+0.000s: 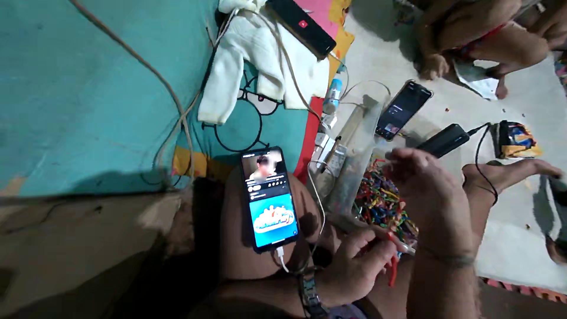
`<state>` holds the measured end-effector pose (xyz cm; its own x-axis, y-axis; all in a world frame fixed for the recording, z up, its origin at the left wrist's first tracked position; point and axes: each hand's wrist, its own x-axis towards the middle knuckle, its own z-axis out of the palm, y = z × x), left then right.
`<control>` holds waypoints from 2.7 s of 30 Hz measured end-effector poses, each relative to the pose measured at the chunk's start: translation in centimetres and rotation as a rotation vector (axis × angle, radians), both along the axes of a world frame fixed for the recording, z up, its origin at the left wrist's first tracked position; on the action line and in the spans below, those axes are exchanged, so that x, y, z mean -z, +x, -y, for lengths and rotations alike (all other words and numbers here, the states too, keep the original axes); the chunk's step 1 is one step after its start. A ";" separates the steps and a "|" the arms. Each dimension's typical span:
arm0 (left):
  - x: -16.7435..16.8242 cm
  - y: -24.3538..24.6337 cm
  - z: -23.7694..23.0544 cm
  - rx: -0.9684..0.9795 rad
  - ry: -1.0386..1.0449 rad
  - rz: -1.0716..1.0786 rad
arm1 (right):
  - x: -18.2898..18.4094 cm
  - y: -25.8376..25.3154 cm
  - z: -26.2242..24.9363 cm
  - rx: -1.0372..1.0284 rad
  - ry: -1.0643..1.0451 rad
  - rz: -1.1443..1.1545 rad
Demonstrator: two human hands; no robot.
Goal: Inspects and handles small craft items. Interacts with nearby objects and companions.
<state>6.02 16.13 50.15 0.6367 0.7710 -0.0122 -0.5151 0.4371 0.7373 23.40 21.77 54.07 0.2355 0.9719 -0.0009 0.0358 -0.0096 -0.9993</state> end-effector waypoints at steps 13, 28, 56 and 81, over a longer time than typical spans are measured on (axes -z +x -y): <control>-0.9 1.2 0.7 0.557 -0.519 0.421 | 3.6 -0.5 9.3 -0.376 0.250 -0.600; 0.5 2.3 0.4 -0.143 0.706 -0.299 | 2.1 0.9 10.3 -0.166 0.105 -0.461; -0.2 1.3 -0.9 0.419 -0.391 -0.015 | 4.4 0.5 10.2 -0.254 0.144 -0.388; -1.6 4.6 0.7 -0.004 0.749 -0.618 | 4.1 0.7 12.7 0.230 0.219 -0.627</control>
<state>10.62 15.41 51.76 0.6800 0.7173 0.1517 0.0559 -0.2570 0.9648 24.12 9.08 49.96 0.4541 0.8908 -0.0137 -0.5267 0.2560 -0.8106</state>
